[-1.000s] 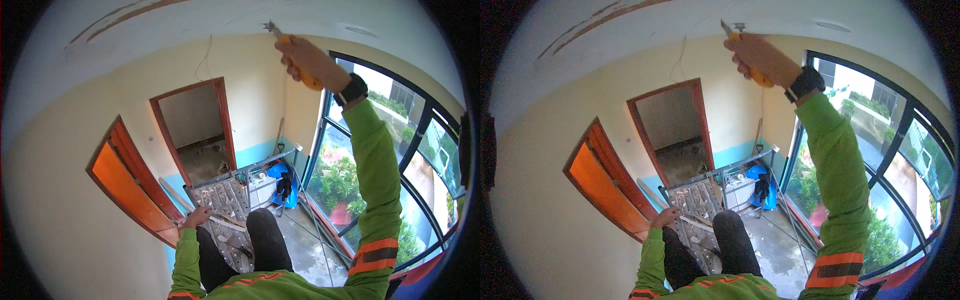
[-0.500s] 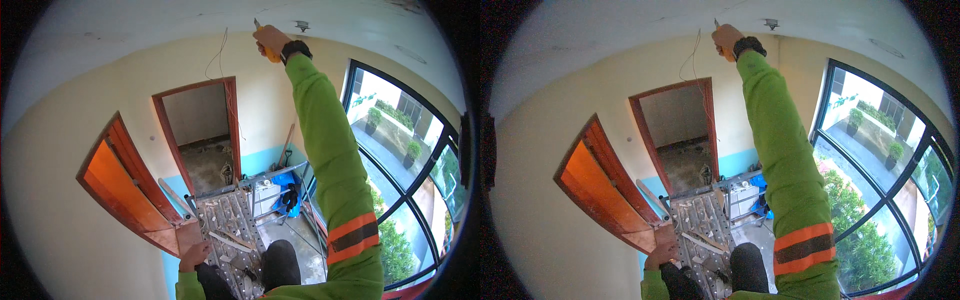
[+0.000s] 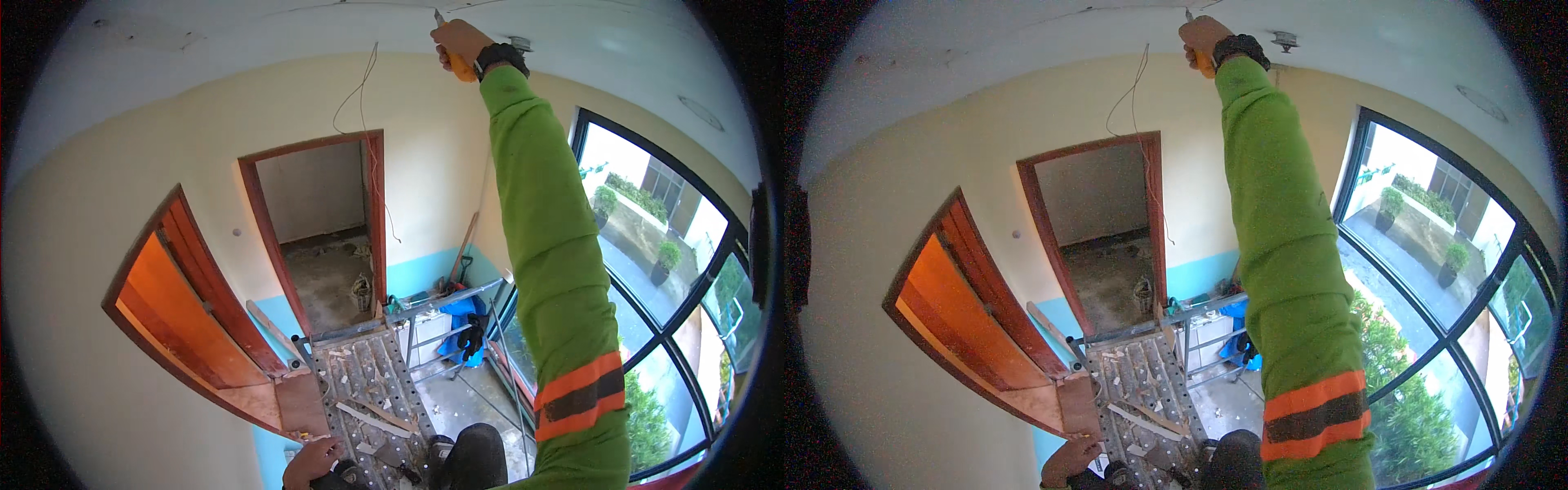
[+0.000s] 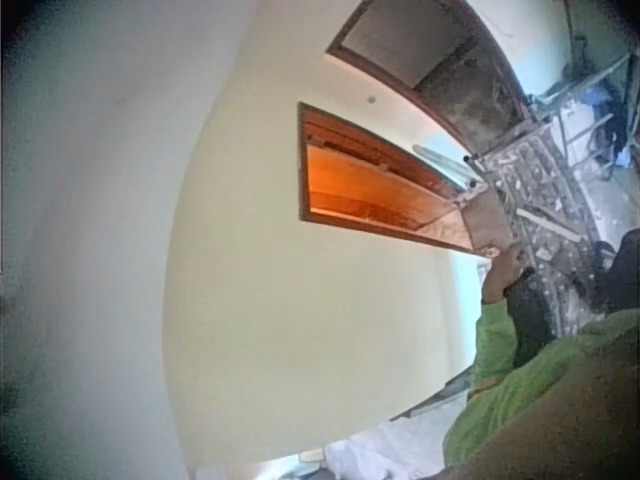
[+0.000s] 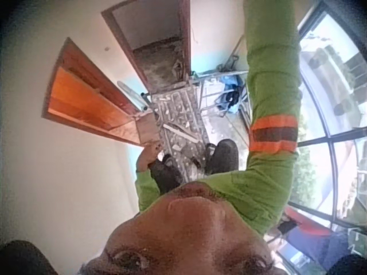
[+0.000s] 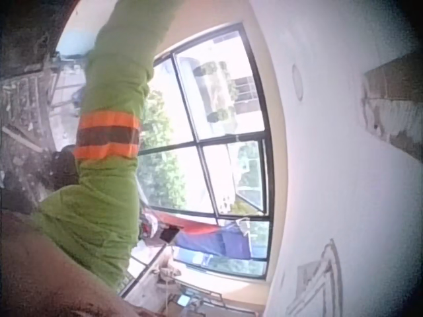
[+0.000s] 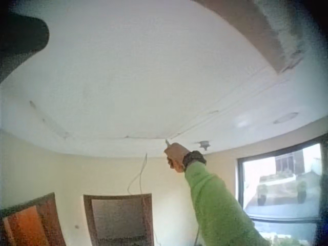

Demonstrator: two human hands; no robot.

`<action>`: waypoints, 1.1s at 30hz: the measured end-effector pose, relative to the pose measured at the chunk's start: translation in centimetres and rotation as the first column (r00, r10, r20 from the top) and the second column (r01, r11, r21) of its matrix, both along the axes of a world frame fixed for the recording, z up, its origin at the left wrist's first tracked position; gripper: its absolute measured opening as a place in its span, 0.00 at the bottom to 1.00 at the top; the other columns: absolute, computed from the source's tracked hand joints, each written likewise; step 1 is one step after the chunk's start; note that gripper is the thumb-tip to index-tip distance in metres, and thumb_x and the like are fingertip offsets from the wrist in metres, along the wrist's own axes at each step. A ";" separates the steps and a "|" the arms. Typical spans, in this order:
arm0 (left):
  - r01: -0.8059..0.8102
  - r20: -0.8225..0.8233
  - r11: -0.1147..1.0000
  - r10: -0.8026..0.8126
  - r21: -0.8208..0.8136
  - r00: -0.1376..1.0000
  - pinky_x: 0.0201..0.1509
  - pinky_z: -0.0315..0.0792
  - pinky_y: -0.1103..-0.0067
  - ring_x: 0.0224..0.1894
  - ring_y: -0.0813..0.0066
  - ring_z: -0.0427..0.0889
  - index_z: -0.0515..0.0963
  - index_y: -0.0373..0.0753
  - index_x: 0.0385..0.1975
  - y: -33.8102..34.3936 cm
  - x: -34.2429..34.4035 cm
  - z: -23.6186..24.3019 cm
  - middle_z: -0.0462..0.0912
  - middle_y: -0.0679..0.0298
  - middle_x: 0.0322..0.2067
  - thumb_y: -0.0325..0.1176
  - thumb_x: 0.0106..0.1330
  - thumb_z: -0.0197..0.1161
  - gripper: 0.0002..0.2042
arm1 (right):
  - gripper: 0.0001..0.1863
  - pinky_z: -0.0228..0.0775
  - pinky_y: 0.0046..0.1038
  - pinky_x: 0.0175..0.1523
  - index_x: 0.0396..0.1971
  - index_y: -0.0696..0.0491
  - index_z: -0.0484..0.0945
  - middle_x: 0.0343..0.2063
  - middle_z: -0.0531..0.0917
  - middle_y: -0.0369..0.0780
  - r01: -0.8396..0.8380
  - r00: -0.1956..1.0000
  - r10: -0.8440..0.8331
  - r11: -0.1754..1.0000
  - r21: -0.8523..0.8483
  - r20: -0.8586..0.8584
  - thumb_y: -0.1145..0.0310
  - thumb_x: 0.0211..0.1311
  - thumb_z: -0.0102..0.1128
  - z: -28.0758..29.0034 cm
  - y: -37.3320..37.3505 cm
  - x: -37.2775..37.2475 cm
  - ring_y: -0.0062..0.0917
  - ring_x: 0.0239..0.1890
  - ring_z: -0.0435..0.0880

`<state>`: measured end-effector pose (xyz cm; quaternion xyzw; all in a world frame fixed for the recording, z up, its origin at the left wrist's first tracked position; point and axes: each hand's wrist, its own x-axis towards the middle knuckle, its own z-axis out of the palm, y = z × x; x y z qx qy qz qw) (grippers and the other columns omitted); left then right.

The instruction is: The person scores tape on the ceiling with a utility knife, peels the tape away by hand, and scrapes the ceiling surface using a putty knife.

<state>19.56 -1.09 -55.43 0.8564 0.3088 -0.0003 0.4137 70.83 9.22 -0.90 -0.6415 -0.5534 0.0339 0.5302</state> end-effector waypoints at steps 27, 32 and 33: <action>0.058 0.183 0.950 -0.118 0.306 0.976 0.47 0.73 0.63 0.44 0.49 0.80 0.77 0.41 0.49 1.3 3.1 -5.6 0.81 0.47 0.40 0.44 0.65 0.54 0.18 | 0.04 0.79 0.30 0.30 0.19 0.54 0.80 0.18 0.82 0.37 0.215 0.318 -0.489 0.871 0.441 0.812 0.71 0.47 0.62 -0.7 -5.3 0.5 0.29 0.25 0.84; -0.067 0.128 0.964 0.035 0.259 0.991 0.46 0.74 0.66 0.42 0.49 0.80 0.77 0.44 0.49 -2.1 5.5 2.9 0.82 0.48 0.37 0.41 0.65 0.54 0.16 | 0.05 0.78 0.30 0.28 0.17 0.55 0.79 0.17 0.82 0.39 0.317 0.280 -0.426 0.887 0.336 0.860 0.71 0.47 0.63 -0.4 -9.9 -0.4 0.30 0.26 0.83; -0.060 0.126 0.963 0.027 0.261 0.992 0.46 0.74 0.66 0.42 0.49 0.80 0.77 0.44 0.49 -3.1 5.6 4.8 0.82 0.48 0.37 0.41 0.65 0.54 0.16 | 0.05 0.78 0.30 0.28 0.16 0.55 0.79 0.17 0.81 0.39 0.294 0.292 -0.415 0.896 0.332 0.862 0.71 0.47 0.63 -0.4 -10.7 -0.4 0.30 0.26 0.83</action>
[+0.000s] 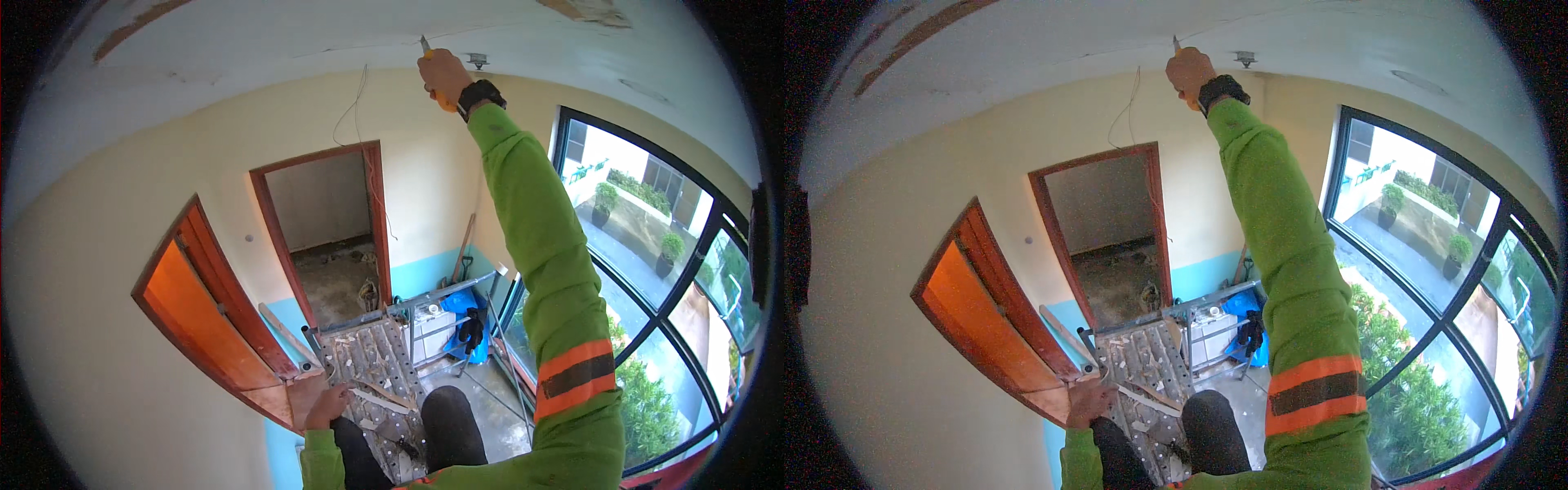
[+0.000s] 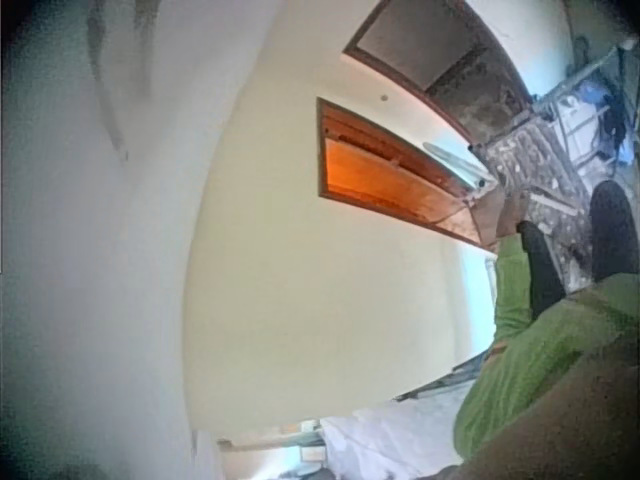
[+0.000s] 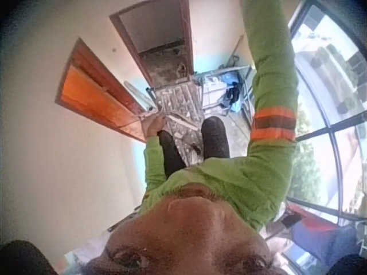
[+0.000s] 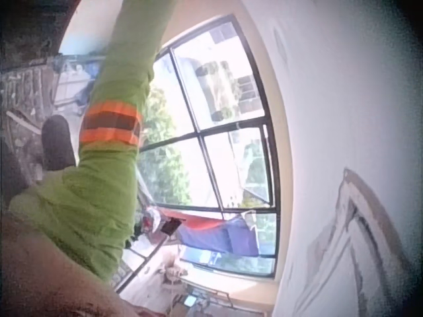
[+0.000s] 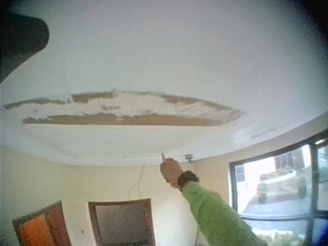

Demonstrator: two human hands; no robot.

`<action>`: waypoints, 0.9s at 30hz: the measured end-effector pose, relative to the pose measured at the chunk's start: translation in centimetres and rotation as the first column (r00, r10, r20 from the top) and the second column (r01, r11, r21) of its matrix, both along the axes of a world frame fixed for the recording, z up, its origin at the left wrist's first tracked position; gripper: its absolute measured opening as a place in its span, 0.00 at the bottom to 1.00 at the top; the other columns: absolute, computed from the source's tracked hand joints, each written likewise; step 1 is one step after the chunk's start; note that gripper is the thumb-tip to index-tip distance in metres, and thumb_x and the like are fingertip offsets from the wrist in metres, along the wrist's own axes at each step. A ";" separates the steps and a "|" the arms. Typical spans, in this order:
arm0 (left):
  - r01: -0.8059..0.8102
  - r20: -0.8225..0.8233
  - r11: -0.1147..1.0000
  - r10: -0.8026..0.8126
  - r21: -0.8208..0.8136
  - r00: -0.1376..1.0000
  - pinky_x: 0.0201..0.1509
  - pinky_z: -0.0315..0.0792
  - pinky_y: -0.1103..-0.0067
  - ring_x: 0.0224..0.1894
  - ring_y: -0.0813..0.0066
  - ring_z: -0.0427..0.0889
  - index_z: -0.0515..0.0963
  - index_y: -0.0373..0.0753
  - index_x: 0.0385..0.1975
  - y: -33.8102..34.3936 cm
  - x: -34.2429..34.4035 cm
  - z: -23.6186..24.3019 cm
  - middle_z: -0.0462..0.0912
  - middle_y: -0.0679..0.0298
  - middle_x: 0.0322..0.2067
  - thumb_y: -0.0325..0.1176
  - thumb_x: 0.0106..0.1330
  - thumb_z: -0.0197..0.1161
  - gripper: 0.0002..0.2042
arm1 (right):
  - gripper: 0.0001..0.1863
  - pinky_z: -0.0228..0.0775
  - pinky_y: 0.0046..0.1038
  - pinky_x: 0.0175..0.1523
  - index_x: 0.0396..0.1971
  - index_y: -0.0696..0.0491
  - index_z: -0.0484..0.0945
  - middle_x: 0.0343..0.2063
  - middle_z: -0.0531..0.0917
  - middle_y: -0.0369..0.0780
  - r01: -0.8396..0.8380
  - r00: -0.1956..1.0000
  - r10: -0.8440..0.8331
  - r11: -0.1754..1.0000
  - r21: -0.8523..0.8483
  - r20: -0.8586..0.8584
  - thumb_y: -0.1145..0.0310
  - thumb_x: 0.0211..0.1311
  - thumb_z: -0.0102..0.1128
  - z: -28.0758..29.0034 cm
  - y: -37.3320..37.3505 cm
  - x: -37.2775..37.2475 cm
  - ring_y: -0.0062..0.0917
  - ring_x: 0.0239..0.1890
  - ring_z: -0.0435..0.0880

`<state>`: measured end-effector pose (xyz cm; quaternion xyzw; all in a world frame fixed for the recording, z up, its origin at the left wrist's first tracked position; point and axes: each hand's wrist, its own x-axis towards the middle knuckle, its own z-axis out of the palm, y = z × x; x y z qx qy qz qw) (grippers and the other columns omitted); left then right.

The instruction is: The person scores tape on the ceiling with a utility knife, peels the tape away by hand, and scrapes the ceiling surface using a putty knife.

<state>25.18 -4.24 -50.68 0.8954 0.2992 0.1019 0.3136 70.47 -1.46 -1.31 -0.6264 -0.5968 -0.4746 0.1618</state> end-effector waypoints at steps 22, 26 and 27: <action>-0.085 0.053 0.993 0.081 0.081 0.995 0.50 0.74 0.68 0.43 0.52 0.81 0.80 0.43 0.46 2.7 -0.4 -7.8 0.82 0.49 0.40 0.39 0.63 0.53 0.15 | 0.05 0.74 0.30 0.22 0.26 0.57 0.76 0.19 0.78 0.39 -0.346 0.521 0.369 0.916 0.205 -0.770 0.71 0.55 0.56 -0.8 -18.1 -14.0 0.27 0.19 0.79; -0.099 0.028 0.991 0.097 0.089 0.995 0.50 0.74 0.67 0.44 0.51 0.81 0.79 0.43 0.46 2.2 0.9 -7.2 0.81 0.48 0.41 0.41 0.62 0.54 0.16 | 0.07 0.75 0.28 0.21 0.27 0.57 0.76 0.19 0.76 0.38 -0.266 0.747 0.256 0.961 0.077 -0.613 0.68 0.57 0.55 -0.6 -21.6 -12.8 0.25 0.17 0.78; -0.064 0.040 0.992 0.060 0.109 0.997 0.50 0.73 0.66 0.44 0.50 0.81 0.79 0.43 0.46 2.0 1.4 -6.8 0.81 0.47 0.40 0.39 0.61 0.54 0.16 | 0.07 0.75 0.27 0.21 0.28 0.57 0.76 0.19 0.75 0.38 -0.235 0.804 0.221 0.971 0.047 -0.552 0.68 0.58 0.55 -0.6 -22.5 -12.1 0.25 0.17 0.78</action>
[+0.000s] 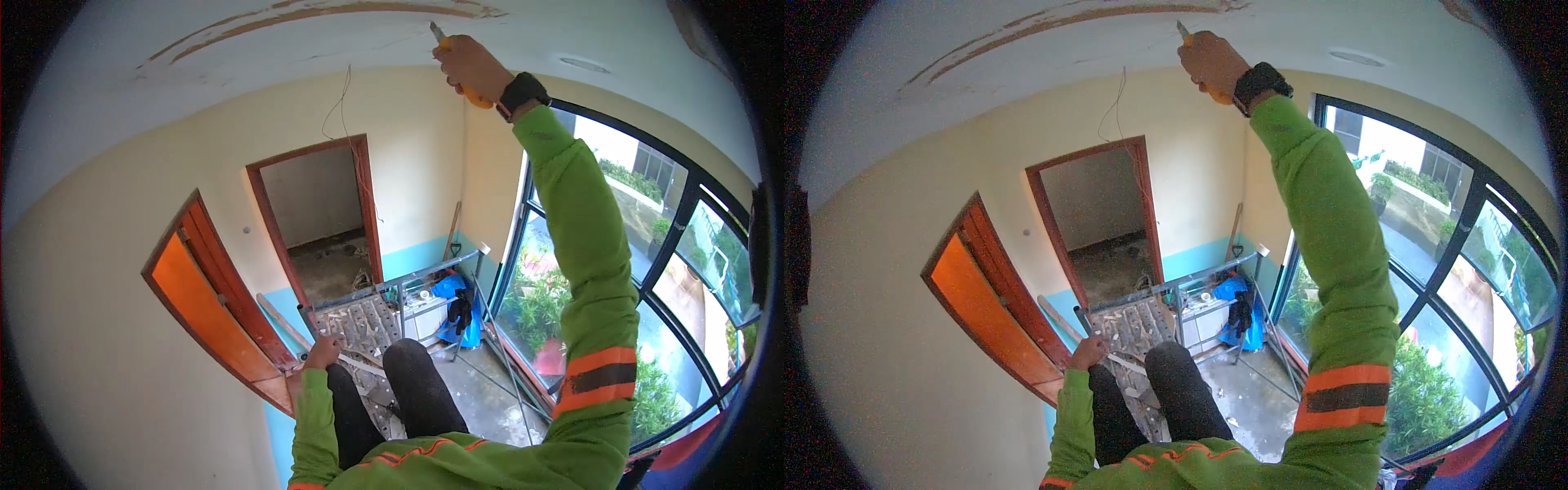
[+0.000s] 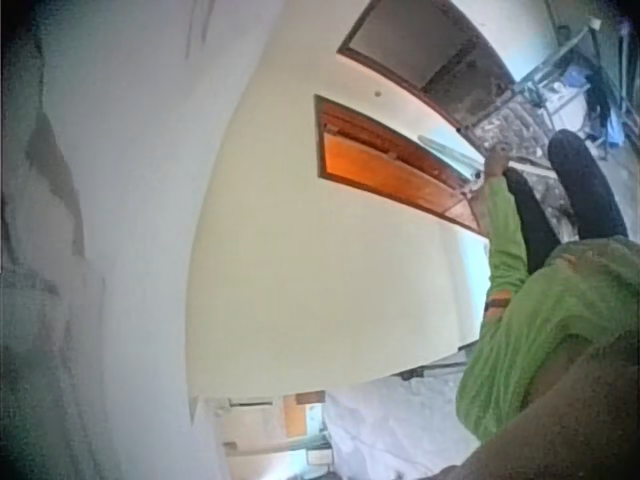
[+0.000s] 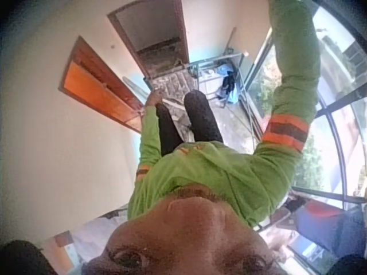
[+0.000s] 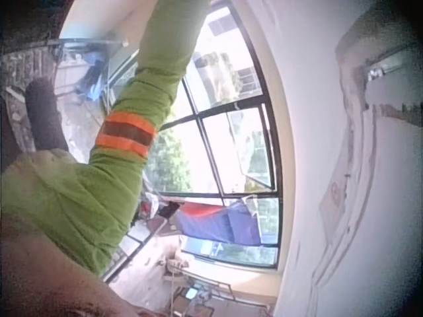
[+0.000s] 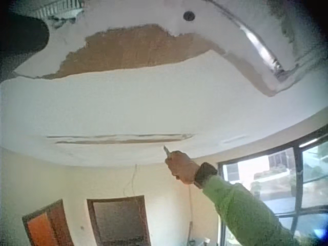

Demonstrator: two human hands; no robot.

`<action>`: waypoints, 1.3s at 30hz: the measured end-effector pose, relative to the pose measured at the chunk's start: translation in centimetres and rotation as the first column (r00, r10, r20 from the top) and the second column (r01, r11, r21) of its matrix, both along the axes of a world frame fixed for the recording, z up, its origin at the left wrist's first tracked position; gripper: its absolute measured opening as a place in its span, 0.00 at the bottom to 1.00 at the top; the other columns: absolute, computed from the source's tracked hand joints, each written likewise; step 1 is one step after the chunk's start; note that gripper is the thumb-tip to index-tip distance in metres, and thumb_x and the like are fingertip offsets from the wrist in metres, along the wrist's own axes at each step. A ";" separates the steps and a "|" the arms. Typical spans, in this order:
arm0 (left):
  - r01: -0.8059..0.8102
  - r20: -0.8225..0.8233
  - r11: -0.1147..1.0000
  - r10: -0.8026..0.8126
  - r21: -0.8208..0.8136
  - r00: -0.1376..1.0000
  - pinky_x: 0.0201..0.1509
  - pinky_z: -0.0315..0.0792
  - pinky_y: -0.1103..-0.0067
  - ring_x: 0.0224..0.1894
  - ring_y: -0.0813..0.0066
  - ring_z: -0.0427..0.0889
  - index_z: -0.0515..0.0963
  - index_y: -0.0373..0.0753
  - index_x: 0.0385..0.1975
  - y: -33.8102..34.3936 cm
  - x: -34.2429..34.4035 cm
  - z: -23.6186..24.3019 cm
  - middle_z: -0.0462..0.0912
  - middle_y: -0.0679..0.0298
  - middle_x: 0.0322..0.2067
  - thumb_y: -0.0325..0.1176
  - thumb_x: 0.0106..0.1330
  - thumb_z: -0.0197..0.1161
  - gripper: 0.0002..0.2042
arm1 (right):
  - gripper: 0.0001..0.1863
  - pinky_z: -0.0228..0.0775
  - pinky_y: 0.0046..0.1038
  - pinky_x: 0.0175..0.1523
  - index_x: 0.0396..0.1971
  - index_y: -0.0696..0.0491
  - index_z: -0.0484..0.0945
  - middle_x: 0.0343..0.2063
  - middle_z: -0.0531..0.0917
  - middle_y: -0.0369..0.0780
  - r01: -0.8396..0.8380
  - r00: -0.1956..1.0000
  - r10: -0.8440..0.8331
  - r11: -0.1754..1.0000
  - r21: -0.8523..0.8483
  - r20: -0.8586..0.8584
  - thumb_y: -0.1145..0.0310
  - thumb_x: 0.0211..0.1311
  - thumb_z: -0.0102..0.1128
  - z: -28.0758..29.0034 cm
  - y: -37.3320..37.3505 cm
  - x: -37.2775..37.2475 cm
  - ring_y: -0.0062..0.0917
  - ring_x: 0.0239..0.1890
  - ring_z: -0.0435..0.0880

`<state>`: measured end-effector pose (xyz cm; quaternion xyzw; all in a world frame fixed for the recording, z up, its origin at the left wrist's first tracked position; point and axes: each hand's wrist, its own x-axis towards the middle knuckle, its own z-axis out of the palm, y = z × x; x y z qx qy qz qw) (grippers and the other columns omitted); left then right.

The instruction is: The person scores tape on the ceiling with a utility knife, peels the tape away by hand, and scrapes the ceiling surface using a putty knife.

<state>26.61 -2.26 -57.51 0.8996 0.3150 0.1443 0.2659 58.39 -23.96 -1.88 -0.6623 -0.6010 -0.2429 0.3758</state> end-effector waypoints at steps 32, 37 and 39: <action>0.028 0.130 0.995 -0.015 -0.100 0.991 0.48 0.73 0.66 0.43 0.50 0.80 0.78 0.35 0.43 -3.8 -2.1 5.8 0.81 0.47 0.40 0.35 0.62 0.55 0.14 | 0.17 0.70 0.39 0.43 0.48 0.60 0.68 0.38 0.76 0.52 -0.039 0.994 0.021 0.982 -0.183 -0.104 0.66 0.63 0.54 -20.4 -5.0 -8.7 0.46 0.37 0.79; 0.000 0.026 0.999 0.002 -0.048 1.000 0.51 0.72 0.66 0.45 0.51 0.79 0.79 0.35 0.43 -4.5 -4.2 8.3 0.81 0.48 0.40 0.37 0.62 0.56 0.15 | 0.16 0.71 0.39 0.39 0.44 0.55 0.70 0.30 0.79 0.51 -0.075 0.941 -0.016 0.964 -0.254 -0.338 0.61 0.61 0.58 -25.2 -2.4 -8.2 0.45 0.34 0.81; -0.002 0.087 0.996 0.009 -0.086 0.996 0.47 0.73 0.66 0.42 0.52 0.81 0.80 0.35 0.41 -2.4 -5.4 2.7 0.82 0.50 0.36 0.36 0.61 0.56 0.13 | 0.16 0.71 0.40 0.36 0.44 0.55 0.71 0.27 0.80 0.51 -0.183 0.887 0.039 0.945 -0.271 -0.460 0.62 0.61 0.60 -29.6 -0.1 -8.5 0.42 0.31 0.82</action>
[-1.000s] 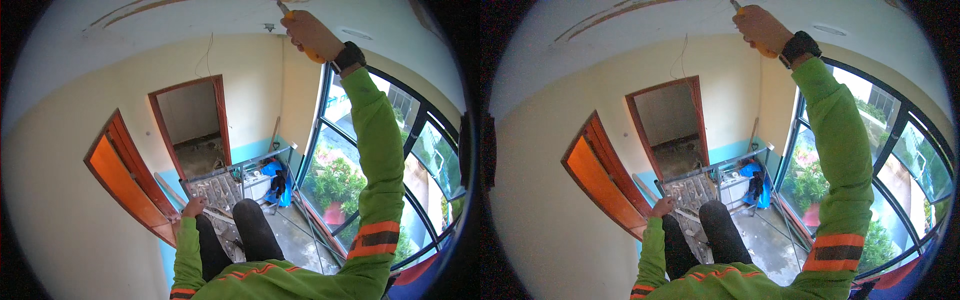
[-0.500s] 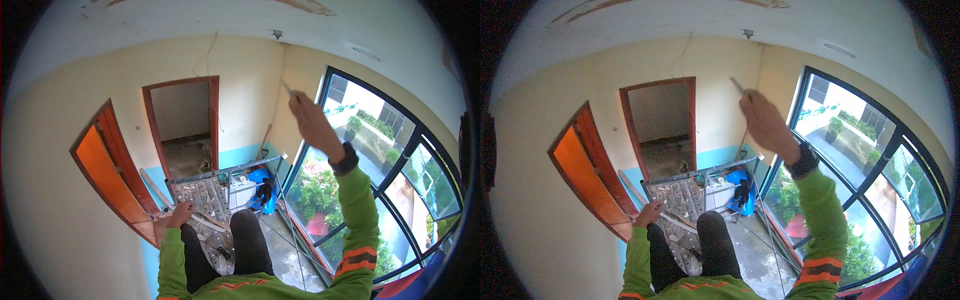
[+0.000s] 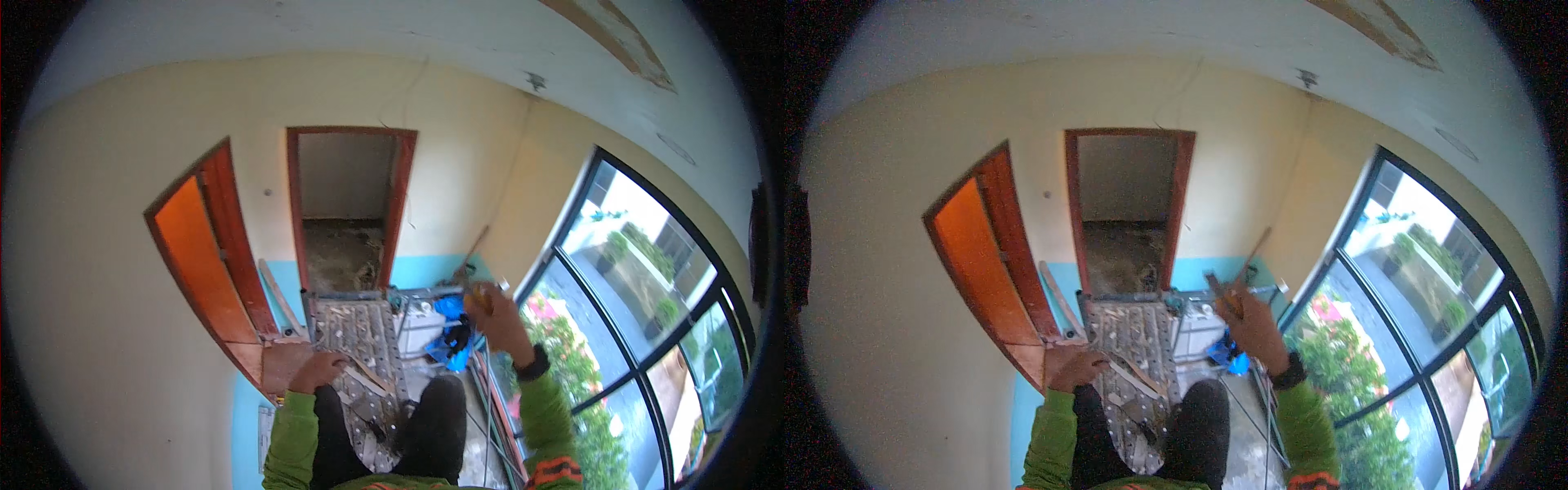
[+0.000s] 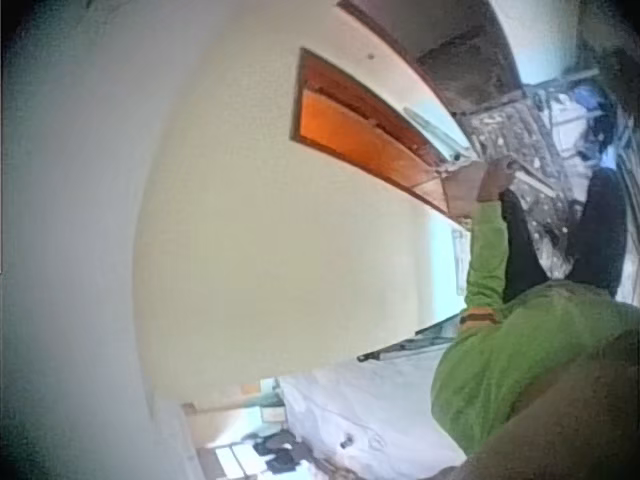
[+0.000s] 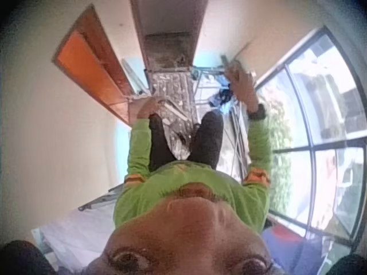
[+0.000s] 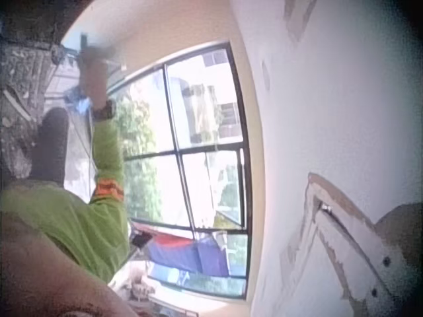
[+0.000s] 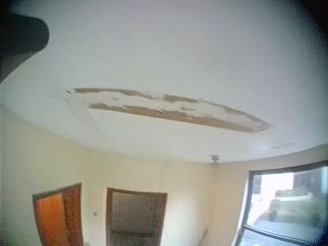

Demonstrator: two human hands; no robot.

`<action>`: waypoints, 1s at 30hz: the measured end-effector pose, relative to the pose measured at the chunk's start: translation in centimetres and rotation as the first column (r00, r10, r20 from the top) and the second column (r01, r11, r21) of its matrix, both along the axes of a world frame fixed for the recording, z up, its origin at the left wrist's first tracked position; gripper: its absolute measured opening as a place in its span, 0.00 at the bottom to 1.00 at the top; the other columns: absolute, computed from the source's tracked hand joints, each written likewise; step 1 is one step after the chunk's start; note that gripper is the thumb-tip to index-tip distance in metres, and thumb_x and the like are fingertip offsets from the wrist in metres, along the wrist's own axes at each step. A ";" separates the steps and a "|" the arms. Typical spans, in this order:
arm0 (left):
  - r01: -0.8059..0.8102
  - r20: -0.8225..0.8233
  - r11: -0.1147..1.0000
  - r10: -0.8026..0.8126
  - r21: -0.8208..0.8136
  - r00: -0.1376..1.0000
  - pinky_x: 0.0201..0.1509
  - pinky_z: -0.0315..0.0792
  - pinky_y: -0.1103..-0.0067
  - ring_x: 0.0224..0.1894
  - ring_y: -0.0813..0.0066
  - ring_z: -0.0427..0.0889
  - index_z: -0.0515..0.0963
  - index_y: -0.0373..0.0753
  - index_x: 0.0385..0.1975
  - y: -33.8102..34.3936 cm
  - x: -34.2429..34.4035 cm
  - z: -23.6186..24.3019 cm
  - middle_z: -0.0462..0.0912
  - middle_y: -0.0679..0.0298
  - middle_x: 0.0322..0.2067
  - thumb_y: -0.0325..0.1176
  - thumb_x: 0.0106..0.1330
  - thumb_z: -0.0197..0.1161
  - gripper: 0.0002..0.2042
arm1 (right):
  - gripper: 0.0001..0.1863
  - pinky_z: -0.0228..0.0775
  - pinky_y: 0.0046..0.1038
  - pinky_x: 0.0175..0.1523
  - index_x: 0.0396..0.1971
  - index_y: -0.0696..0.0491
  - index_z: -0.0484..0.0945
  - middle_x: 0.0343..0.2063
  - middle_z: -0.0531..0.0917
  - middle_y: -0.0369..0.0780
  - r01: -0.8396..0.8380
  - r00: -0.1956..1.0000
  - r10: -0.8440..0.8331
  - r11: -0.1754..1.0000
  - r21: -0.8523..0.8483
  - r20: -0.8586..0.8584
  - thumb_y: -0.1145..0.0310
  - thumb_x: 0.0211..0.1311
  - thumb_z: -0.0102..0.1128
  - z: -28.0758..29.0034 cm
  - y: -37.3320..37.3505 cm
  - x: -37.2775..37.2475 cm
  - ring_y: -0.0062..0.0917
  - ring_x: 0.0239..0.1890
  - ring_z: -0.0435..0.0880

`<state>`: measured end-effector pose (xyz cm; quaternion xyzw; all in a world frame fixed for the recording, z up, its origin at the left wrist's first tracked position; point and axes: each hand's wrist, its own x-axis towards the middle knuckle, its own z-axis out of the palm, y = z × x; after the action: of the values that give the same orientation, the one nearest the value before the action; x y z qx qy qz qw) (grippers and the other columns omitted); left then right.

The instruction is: The person scores tape on the ceiling with a utility knife, peels the tape away by hand, and scrapes the ceiling surface using a putty knife.

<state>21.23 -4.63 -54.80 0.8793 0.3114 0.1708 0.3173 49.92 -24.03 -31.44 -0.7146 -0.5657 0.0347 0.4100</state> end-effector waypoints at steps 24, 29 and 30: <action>0.119 -0.040 0.991 -0.122 -0.064 0.992 0.43 0.68 0.61 0.40 0.50 0.78 0.73 0.35 0.41 2.1 -0.2 -3.1 0.79 0.47 0.37 0.41 0.63 0.56 0.15 | 0.17 0.70 0.28 0.29 0.36 0.59 0.77 0.22 0.80 0.40 -0.279 0.554 -0.236 0.851 -0.445 -0.799 0.58 0.62 0.58 -39.2 1.1 -15.2 0.25 0.24 0.79; 0.085 -0.014 0.992 -0.087 -0.096 0.996 0.41 0.69 0.62 0.39 0.50 0.78 0.73 0.35 0.39 2.9 -0.4 -3.9 0.80 0.49 0.36 0.40 0.63 0.56 0.14 | 0.19 0.70 0.28 0.29 0.36 0.59 0.77 0.23 0.80 0.41 -0.312 0.575 -0.177 0.855 -0.415 -0.798 0.56 0.62 0.57 -38.0 0.9 -15.6 0.25 0.24 0.79; 0.065 -0.011 0.995 -0.066 -0.069 0.998 0.41 0.70 0.63 0.38 0.51 0.78 0.74 0.35 0.38 3.0 -0.7 -4.3 0.80 0.50 0.35 0.39 0.63 0.56 0.13 | 0.19 0.70 0.28 0.29 0.36 0.59 0.77 0.23 0.81 0.41 -0.323 0.579 -0.161 0.855 -0.406 -0.800 0.55 0.62 0.57 -37.7 1.0 -15.6 0.25 0.24 0.79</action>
<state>20.54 -1.61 -59.13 0.8789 0.2901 0.1435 0.3505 34.29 -23.07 -69.19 -0.6717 -0.3175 0.5253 0.4148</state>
